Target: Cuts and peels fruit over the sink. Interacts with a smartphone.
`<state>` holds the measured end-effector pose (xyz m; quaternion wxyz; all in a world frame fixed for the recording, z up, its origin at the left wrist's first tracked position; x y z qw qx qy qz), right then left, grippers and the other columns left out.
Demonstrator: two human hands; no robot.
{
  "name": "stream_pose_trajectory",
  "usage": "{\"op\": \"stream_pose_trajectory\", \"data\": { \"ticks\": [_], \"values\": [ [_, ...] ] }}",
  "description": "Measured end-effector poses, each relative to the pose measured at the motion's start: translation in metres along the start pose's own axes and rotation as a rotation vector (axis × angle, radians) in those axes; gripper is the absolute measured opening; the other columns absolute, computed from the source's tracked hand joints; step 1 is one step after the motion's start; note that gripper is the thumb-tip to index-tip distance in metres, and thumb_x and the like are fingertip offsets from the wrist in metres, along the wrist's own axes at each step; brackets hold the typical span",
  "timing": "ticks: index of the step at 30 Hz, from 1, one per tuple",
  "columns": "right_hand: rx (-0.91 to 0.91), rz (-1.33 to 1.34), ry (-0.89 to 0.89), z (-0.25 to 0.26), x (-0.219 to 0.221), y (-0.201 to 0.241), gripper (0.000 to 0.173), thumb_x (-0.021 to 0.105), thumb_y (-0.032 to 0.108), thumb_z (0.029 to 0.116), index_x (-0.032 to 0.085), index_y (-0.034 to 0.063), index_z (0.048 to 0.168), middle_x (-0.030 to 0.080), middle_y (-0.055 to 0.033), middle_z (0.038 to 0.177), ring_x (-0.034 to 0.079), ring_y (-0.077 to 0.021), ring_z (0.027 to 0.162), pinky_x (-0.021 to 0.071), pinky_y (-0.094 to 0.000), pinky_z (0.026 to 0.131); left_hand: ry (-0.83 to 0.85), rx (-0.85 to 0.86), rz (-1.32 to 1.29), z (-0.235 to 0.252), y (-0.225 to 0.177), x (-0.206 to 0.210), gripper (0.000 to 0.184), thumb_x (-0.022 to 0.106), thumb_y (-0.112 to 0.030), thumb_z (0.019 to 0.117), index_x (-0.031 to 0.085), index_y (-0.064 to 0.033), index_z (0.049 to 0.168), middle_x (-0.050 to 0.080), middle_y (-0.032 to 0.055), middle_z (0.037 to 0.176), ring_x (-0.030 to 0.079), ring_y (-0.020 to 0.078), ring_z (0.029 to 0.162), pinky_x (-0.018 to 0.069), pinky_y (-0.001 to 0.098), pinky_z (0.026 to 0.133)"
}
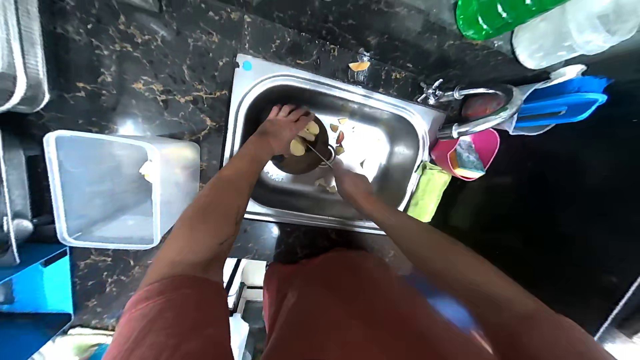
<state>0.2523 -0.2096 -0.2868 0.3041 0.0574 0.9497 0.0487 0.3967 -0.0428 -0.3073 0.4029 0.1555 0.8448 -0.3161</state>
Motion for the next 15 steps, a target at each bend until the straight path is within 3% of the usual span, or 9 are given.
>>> {"op": "stream_pose_trajectory", "data": {
  "ticks": [2,5,9,12,15],
  "values": [
    [0.031,-0.024,0.079,-0.034,-0.008,-0.024,0.039,0.036,0.032,0.1114,0.046,0.0148,0.145,0.071,-0.0208,0.106,0.071,-0.0433,0.100,0.0557,-0.0618,0.083,-0.069,-0.184,-0.180,-0.012,0.008,0.002,0.124,0.099,-0.026,0.0570,0.031,-0.0152,0.160,0.038,0.0175,0.159,0.037,0.0446,0.144,0.0310,0.0671,0.114],
    [0.023,0.143,0.074,-0.082,-0.016,-0.059,0.039,0.035,0.037,0.1114,0.050,0.0142,0.140,0.070,-0.0191,0.102,0.071,-0.0397,0.097,0.0558,-0.0603,0.083,-0.084,-0.424,-0.379,-0.028,0.011,0.021,0.105,0.095,-0.035,0.0667,0.039,-0.0051,0.151,0.050,0.0249,0.144,0.048,0.0460,0.134,0.0408,0.0655,0.109],
    [0.041,0.535,-0.037,-0.124,-0.016,-0.085,0.045,0.039,0.049,0.1090,0.053,0.0155,0.137,0.066,-0.0123,0.088,0.067,-0.0286,0.076,0.0565,-0.0525,0.072,-0.112,-0.484,-0.419,-0.042,0.004,0.040,0.063,0.089,-0.040,0.0760,0.068,-0.0058,0.125,0.059,0.0263,0.132,0.053,0.0463,0.127,0.0467,0.0643,0.104],
    [0.023,0.756,-0.112,-0.146,-0.014,-0.081,0.046,0.033,0.048,0.1106,0.057,0.0162,0.133,0.066,-0.0072,0.085,0.064,-0.0209,0.066,0.0565,-0.0436,0.063,-0.121,-0.530,-0.404,-0.064,-0.006,0.049,0.053,0.082,-0.045,0.0847,0.070,-0.0064,0.119,0.064,0.0237,0.124,0.062,0.0430,0.116,0.0525,0.0628,0.097],
    [-0.077,0.960,-0.161,-0.161,-0.013,-0.067,0.046,0.032,0.046,0.1113,0.058,0.0155,0.133,0.061,-0.0058,0.082,0.059,-0.0181,0.065,0.0541,-0.0398,0.062,-0.332,-0.603,-0.575,-0.102,-0.023,0.055,0.042,0.072,-0.043,0.0947,0.070,-0.0020,0.103,0.070,0.0206,0.096,0.070,0.0381,0.090,0.0562,0.0619,0.083]
  ]
}}
Point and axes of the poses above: each hand's wrist, its own z-axis towards the middle knuckle, its own x-axis out of the palm, y = z × x, the point moved 8 cm from there along z, towards the middle knuckle
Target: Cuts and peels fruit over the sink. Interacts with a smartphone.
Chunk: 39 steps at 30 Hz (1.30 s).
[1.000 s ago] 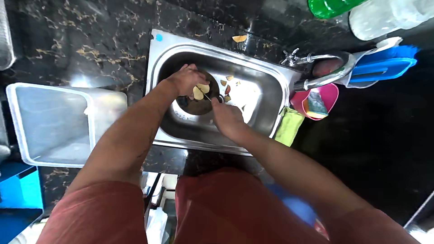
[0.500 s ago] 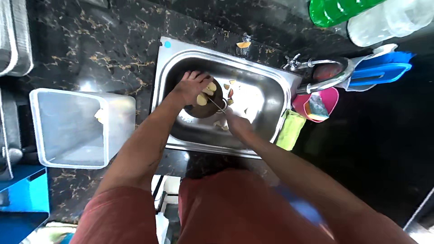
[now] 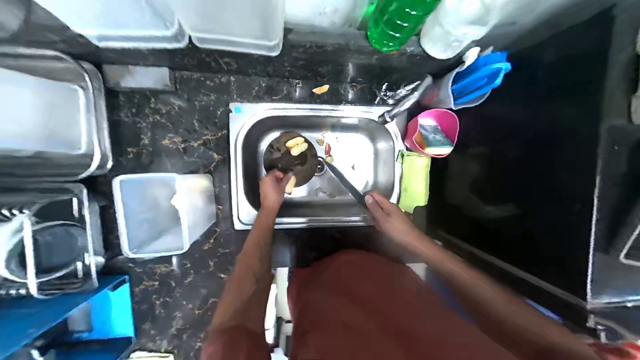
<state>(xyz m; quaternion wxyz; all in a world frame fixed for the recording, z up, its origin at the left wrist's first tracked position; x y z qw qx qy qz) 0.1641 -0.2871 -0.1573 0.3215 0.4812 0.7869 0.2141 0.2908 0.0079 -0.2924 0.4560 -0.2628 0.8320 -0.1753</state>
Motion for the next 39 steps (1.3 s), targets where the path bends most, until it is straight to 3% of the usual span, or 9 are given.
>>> {"op": "stream_pose_trajectory", "data": {
  "ticks": [7,10,14,19,23,27,30,35,39],
  "values": [
    [0.003,0.257,0.024,-0.009,0.016,-0.001,0.044,0.035,0.047,0.1111,0.058,0.0150,0.131,0.061,-0.0065,0.081,0.059,-0.0171,0.063,0.0545,-0.0358,0.061,0.020,-0.120,0.189,-0.022,-0.028,0.020,0.054,0.060,-0.054,0.0989,0.066,-0.0099,0.129,0.067,0.0221,0.125,0.066,0.0410,0.112,0.0524,0.0628,0.095],
    [-0.006,0.201,-0.007,-0.023,0.001,-0.011,0.043,0.036,0.046,0.1110,0.058,0.0153,0.132,0.061,-0.0076,0.082,0.059,-0.0180,0.063,0.0535,-0.0369,0.061,0.080,-0.253,0.298,-0.042,-0.032,0.037,0.090,0.081,-0.057,0.0799,0.048,-0.0086,0.148,0.046,0.0297,0.148,0.056,0.0500,0.123,0.0500,0.0667,0.096],
    [0.003,0.148,-0.070,-0.035,-0.016,-0.036,0.043,0.037,0.048,0.1102,0.059,0.0168,0.129,0.062,-0.0066,0.084,0.060,-0.0179,0.064,0.0539,-0.0384,0.063,0.163,-0.269,0.452,-0.044,-0.027,0.059,0.068,0.074,-0.027,0.0890,0.047,0.0012,0.144,0.055,0.0299,0.138,0.061,0.0470,0.118,0.0526,0.0628,0.094],
    [-0.012,0.198,-0.095,-0.056,-0.029,-0.048,0.042,0.042,0.048,0.1091,0.059,0.0163,0.129,0.062,-0.0049,0.082,0.058,-0.0157,0.063,0.0526,-0.0354,0.061,0.292,-0.184,0.548,-0.038,-0.040,0.067,0.055,0.071,-0.028,0.0892,0.057,0.0007,0.134,0.063,0.0277,0.127,0.063,0.0450,0.117,0.0515,0.0638,0.095],
    [-0.050,0.249,-0.153,-0.071,-0.037,-0.045,0.040,0.044,0.043,0.1096,0.060,0.0140,0.132,0.066,-0.0053,0.085,0.059,-0.0147,0.063,0.0519,-0.0344,0.059,0.258,-0.107,0.107,-0.045,-0.033,0.047,0.046,0.073,-0.032,0.0927,0.064,-0.0001,0.124,0.068,0.0245,0.114,0.067,0.0401,0.104,0.0538,0.0616,0.090],
    [-0.136,0.358,-0.150,-0.078,-0.043,-0.041,0.036,0.047,0.034,0.1086,0.058,0.0101,0.133,0.065,-0.0061,0.086,0.063,-0.0149,0.067,0.0559,-0.0331,0.062,0.313,-0.055,-0.760,-0.102,-0.064,0.011,0.046,0.056,-0.015,0.1044,0.044,-0.0100,0.148,0.063,0.0152,0.129,0.070,0.0253,0.096,0.0607,0.0451,0.084],
    [-0.208,0.430,-0.062,-0.074,-0.030,-0.037,0.041,0.051,0.033,0.1049,0.053,0.0167,0.143,0.066,-0.0044,0.087,0.067,-0.0156,0.072,0.0605,-0.0345,0.070,0.476,-0.011,-1.199,-0.160,-0.089,-0.003,0.042,0.058,-0.015,0.0980,0.051,-0.0109,0.140,0.063,0.0155,0.131,0.068,0.0295,0.108,0.0582,0.0490,0.093],
    [-0.293,0.319,0.050,-0.072,0.003,0.005,0.050,0.058,0.029,0.1023,0.049,0.0203,0.151,0.070,-0.0057,0.087,0.065,-0.0152,0.065,0.0580,-0.0326,0.060,0.620,-0.057,-1.653,-0.207,-0.106,0.030,0.033,0.069,-0.028,0.0852,0.065,-0.0125,0.114,0.067,0.0159,0.122,0.068,0.0206,0.090,0.0559,0.0324,0.074],
    [-0.380,0.210,0.081,-0.077,0.025,0.032,0.058,0.070,0.031,0.0969,0.050,0.0229,0.151,0.067,-0.0071,0.089,0.064,-0.0162,0.071,0.0583,-0.0379,0.067,0.374,-0.124,-1.386,-0.215,-0.112,0.037,0.067,0.014,-0.056,0.1078,0.063,-0.0110,0.107,0.068,0.0071,0.081,0.061,0.0132,0.063,0.0528,0.0269,0.059]
  ]
}}
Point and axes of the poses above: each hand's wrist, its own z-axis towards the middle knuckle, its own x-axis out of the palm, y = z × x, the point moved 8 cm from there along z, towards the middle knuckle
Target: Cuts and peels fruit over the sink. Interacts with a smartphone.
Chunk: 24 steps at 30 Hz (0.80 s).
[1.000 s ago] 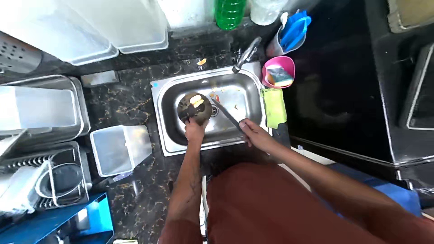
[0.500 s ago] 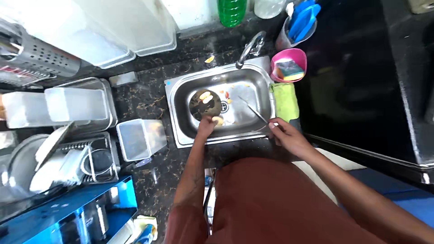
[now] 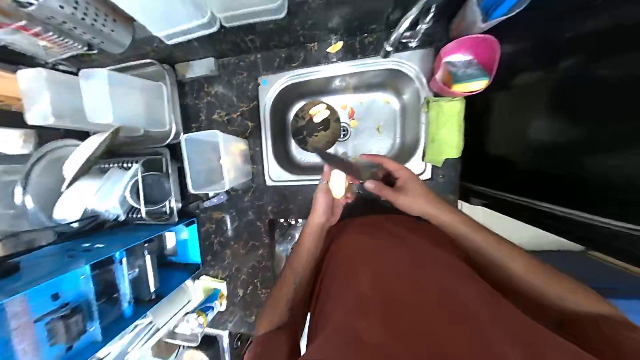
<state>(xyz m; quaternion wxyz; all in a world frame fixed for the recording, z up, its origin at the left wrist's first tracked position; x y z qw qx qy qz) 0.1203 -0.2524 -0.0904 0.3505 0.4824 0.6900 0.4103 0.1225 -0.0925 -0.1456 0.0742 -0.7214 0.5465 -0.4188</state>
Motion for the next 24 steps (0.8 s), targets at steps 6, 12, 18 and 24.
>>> {"op": "stream_pose_trajectory", "data": {
  "ticks": [6,12,18,24],
  "values": [
    [-0.107,-0.287,0.077,-0.005,0.022,0.025,0.070,0.071,0.053,0.0928,0.046,0.0317,0.155,0.071,-0.0038,0.097,0.068,-0.0168,0.084,0.0588,-0.0472,0.079,-0.136,0.141,-0.059,-0.020,-0.015,0.013,0.054,0.028,-0.054,0.1088,0.066,-0.0149,0.106,0.070,0.0050,0.086,0.067,0.0119,0.068,0.0576,0.0271,0.057],
    [-0.202,-0.304,0.166,-0.009,0.017,0.036,0.065,0.070,0.049,0.0949,0.047,0.0323,0.154,0.072,0.0005,0.095,0.067,-0.0114,0.081,0.0592,-0.0423,0.077,-0.151,0.176,-0.118,-0.030,-0.018,0.025,0.046,0.027,-0.045,0.1108,0.064,-0.0168,0.111,0.069,0.0060,0.085,0.067,0.0132,0.067,0.0572,0.0277,0.056],
    [-0.269,-0.334,0.062,-0.012,0.000,0.032,0.048,0.069,0.045,0.0968,0.061,0.0303,0.142,0.073,0.0006,0.119,0.071,-0.0143,0.103,0.0591,-0.0493,0.089,-0.158,0.154,0.021,-0.031,-0.014,0.042,0.047,0.020,-0.037,0.1092,0.061,-0.0154,0.107,0.061,0.0046,0.067,0.057,0.0126,0.049,0.0503,0.0270,0.045],
    [0.000,-0.067,-0.112,-0.005,-0.033,-0.003,0.055,0.060,0.045,0.1030,0.047,0.0294,0.154,0.065,-0.0077,0.085,0.060,-0.0192,0.065,0.0551,-0.0426,0.062,-0.142,0.110,0.079,-0.019,-0.011,0.058,0.072,0.008,-0.059,0.1071,0.059,-0.0083,0.111,0.067,0.0118,0.079,0.063,0.0197,0.060,0.0549,0.0312,0.054]
  ]
}}
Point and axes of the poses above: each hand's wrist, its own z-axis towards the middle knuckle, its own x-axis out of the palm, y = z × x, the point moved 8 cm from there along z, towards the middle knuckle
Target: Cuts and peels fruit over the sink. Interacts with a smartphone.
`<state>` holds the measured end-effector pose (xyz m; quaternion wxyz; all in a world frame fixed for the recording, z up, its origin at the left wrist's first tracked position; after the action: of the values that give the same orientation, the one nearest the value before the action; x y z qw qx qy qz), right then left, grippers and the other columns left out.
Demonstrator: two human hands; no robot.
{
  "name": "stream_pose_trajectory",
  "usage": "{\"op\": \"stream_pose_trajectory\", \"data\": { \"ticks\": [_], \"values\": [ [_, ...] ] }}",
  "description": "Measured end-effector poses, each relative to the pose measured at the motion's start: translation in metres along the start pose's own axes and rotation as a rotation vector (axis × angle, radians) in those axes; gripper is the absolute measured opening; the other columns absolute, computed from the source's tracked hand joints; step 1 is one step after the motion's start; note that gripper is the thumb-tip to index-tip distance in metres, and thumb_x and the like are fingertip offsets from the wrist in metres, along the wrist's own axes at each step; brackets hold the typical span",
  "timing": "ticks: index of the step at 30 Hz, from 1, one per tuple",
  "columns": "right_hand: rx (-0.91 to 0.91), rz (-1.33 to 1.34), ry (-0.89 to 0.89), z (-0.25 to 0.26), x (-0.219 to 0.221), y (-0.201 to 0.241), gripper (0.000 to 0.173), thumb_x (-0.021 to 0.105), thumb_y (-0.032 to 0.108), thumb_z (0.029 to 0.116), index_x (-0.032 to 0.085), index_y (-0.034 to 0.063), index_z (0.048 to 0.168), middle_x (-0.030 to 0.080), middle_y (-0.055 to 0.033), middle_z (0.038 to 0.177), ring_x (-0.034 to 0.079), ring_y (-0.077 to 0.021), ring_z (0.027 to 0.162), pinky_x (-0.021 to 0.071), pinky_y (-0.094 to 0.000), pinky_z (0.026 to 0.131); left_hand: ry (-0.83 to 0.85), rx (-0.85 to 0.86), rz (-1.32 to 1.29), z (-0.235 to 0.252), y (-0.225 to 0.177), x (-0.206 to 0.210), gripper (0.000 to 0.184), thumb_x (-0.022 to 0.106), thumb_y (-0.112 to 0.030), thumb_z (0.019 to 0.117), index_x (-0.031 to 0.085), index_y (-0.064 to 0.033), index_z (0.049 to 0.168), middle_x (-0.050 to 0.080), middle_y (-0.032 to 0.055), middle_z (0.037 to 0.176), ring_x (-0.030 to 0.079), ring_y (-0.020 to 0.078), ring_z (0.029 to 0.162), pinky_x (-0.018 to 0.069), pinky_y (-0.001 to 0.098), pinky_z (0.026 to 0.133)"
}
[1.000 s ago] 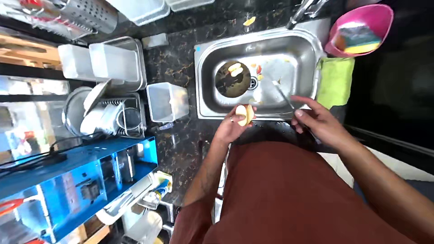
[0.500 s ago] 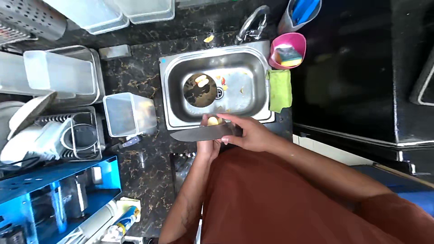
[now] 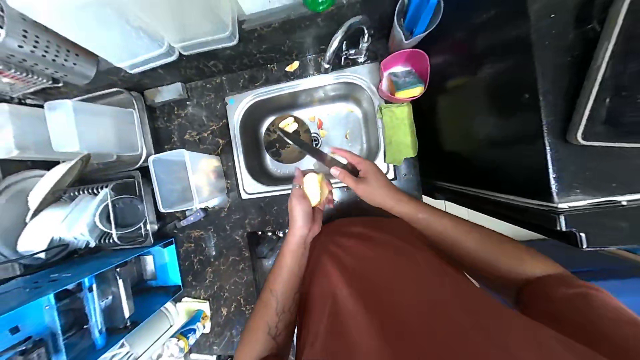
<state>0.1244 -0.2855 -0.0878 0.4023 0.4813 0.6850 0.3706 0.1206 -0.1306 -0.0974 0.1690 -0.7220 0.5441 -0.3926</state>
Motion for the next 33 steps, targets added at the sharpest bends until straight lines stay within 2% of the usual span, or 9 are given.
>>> {"op": "stream_pose_trajectory", "data": {
  "ticks": [2,7,15,20,23,25,29,31,33],
  "values": [
    [0.064,0.022,0.041,-0.007,-0.003,0.003,0.069,0.062,0.047,0.1014,0.032,0.0282,0.161,0.064,-0.0091,0.085,0.061,-0.0201,0.065,0.0566,-0.0414,0.062,-0.096,0.027,-0.084,0.011,-0.004,-0.004,0.074,0.016,-0.068,0.1030,0.060,-0.0105,0.117,0.068,0.0101,0.087,0.066,0.0184,0.069,0.0568,0.0315,0.061],
    [0.005,0.118,0.155,-0.031,0.020,0.028,0.060,0.065,0.045,0.0995,0.045,0.0307,0.155,0.069,-0.0078,0.092,0.063,-0.0167,0.072,0.0567,-0.0406,0.071,-0.110,0.164,-0.266,0.025,-0.012,0.005,0.067,0.018,-0.064,0.1055,0.060,-0.0133,0.119,0.068,0.0052,0.096,0.068,0.0149,0.081,0.0582,0.0301,0.070],
    [-0.146,0.025,-0.048,-0.035,0.021,0.029,0.050,0.065,0.042,0.0995,0.056,0.0302,0.148,0.072,-0.0030,0.120,0.069,-0.0160,0.097,0.0582,-0.0471,0.086,-0.028,0.292,-0.229,0.016,-0.012,0.026,0.066,0.017,-0.065,0.1049,0.058,-0.0162,0.124,0.067,0.0006,0.096,0.067,0.0102,0.085,0.0578,0.0270,0.076],
    [-0.147,0.000,-0.111,-0.033,0.019,0.026,0.043,0.063,0.041,0.1012,0.060,0.0291,0.143,0.067,-0.0022,0.089,0.059,-0.0140,0.068,0.0534,-0.0394,0.062,-0.156,0.134,-0.140,0.014,-0.006,0.013,0.048,0.023,-0.049,0.1101,0.058,-0.0157,0.115,0.065,-0.0001,0.088,0.064,0.0098,0.077,0.0556,0.0285,0.069],
    [-0.076,0.074,-0.101,-0.025,0.007,0.020,0.051,0.059,0.037,0.1040,0.047,0.0235,0.152,0.065,-0.0064,0.085,0.061,-0.0181,0.062,0.0557,-0.0388,0.056,-0.136,-0.019,-0.172,0.020,0.001,-0.009,0.066,0.016,-0.060,0.1063,0.060,-0.0109,0.110,0.064,0.0052,0.078,0.064,0.0181,0.066,0.0583,0.0375,0.065],
    [0.009,0.072,-0.120,-0.019,-0.008,0.006,0.062,0.063,0.038,0.1020,0.035,0.0236,0.155,0.067,-0.0071,0.087,0.064,-0.0200,0.063,0.0585,-0.0398,0.057,-0.110,-0.041,-0.185,0.019,-0.001,-0.025,0.058,0.016,-0.047,0.1037,0.058,-0.0103,0.119,0.068,0.0103,0.089,0.066,0.0225,0.067,0.0587,0.0423,0.066],
    [0.109,0.057,-0.205,-0.010,-0.030,-0.040,0.033,0.064,0.034,0.1020,0.055,0.0127,0.126,0.064,-0.0072,0.082,0.061,-0.0174,0.059,0.0560,-0.0372,0.056,-0.111,-0.088,-0.154,0.012,-0.003,-0.055,0.051,0.018,-0.043,0.1103,0.057,-0.0204,0.134,0.069,0.0092,0.121,0.062,0.0140,0.065,0.0486,0.0258,0.052],
    [0.238,0.086,-0.220,-0.010,-0.034,-0.059,0.051,0.062,0.033,0.1038,0.048,0.0222,0.152,0.064,-0.0078,0.082,0.058,-0.0154,0.056,0.0533,-0.0334,0.053,-0.084,-0.118,-0.181,0.015,0.001,-0.063,0.057,0.018,-0.053,0.1095,0.058,-0.0212,0.133,0.069,0.0088,0.121,0.058,0.0115,0.061,0.0448,0.0238,0.049],
    [0.315,0.118,-0.219,-0.012,-0.030,-0.066,0.061,0.059,0.033,0.1052,0.033,0.0294,0.161,0.062,-0.0065,0.080,0.057,-0.0146,0.055,0.0530,-0.0308,0.051,0.014,-0.095,-0.171,0.018,0.000,-0.062,0.067,0.015,-0.065,0.1052,0.056,-0.0208,0.135,0.068,0.0070,0.122,0.057,0.0089,0.060,0.0448,0.0226,0.049]
  ]
}}
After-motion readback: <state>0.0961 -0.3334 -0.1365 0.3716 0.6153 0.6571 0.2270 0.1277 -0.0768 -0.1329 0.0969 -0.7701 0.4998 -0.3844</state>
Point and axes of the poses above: each hand's wrist, its own z-axis towards the middle knuckle, its own x-axis out of the palm, y = z × x, the point moved 8 cm from there along z, towards the middle knuckle
